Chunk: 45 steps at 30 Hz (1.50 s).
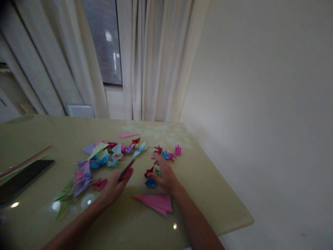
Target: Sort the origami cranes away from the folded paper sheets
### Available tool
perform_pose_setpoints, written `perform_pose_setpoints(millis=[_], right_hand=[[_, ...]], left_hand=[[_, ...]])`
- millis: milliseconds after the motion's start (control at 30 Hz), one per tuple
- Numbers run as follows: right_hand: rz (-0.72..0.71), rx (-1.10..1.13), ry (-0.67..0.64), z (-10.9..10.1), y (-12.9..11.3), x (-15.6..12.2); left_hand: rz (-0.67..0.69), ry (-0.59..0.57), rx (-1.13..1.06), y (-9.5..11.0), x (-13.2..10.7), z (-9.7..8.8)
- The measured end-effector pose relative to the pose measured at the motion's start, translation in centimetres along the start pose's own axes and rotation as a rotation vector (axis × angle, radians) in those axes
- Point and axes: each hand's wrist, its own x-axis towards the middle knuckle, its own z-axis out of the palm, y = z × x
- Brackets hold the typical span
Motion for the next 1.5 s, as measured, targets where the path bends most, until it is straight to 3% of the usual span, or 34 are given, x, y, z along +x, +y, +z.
perform_pose_setpoints(millis=[67,133,200,267,433,600,767,867,967,1167,1367,1433,1500], right_hand=[[-0.084,-0.030,-0.022,-0.4,-1.8,0.2],[-0.185,-0.106,-0.089,-0.9,-3.7,0.1],[-0.222,-0.171,-0.098,-1.3,-5.1,-0.7],[-0.196,-0.217,-0.027,-1.8,-5.6,-2.4],[-0.108,-0.284,0.121,-2.9,-4.6,-8.5],[0.076,-0.175,0.146,-2.8,-5.2,-11.9],[0.476,0.128,0.239,-2.0,-6.5,-11.6],[0.654,0.242,0.213,-1.5,-6.5,-11.2],[0.733,0.192,0.158,-0.9,-6.3,-11.3],[0.591,-0.132,0.104,-0.4,-6.9,-11.9],[0.480,-0.261,-0.207,-0.4,-7.8,-11.2],[0.465,-0.274,-0.242,-0.3,-8.0,-11.0],[0.452,-0.273,-0.261,-0.3,-8.2,-10.9]], left_hand=[[0.078,-0.204,0.100,0.7,-0.5,0.2],[0.114,-0.332,0.189,1.1,-1.1,0.7],[0.144,-0.376,0.254,1.4,-1.6,1.1],[0.206,-0.393,0.312,1.7,-1.9,1.3],[0.488,-0.451,0.496,1.8,-2.1,1.6],[0.586,-0.475,0.460,1.4,-2.2,2.4],[0.464,-0.430,0.248,1.8,-1.9,1.9],[0.465,-0.439,0.374,1.8,-1.8,1.5],[0.506,-0.500,0.530,1.5,-1.9,1.6],[0.526,-0.574,0.635,0.7,-1.9,2.4],[0.613,-0.614,0.705,1.9,-2.1,2.2],[0.591,-0.600,0.692,2.5,-2.0,1.8],[0.497,-0.511,0.730,3.0,-1.6,1.1]])
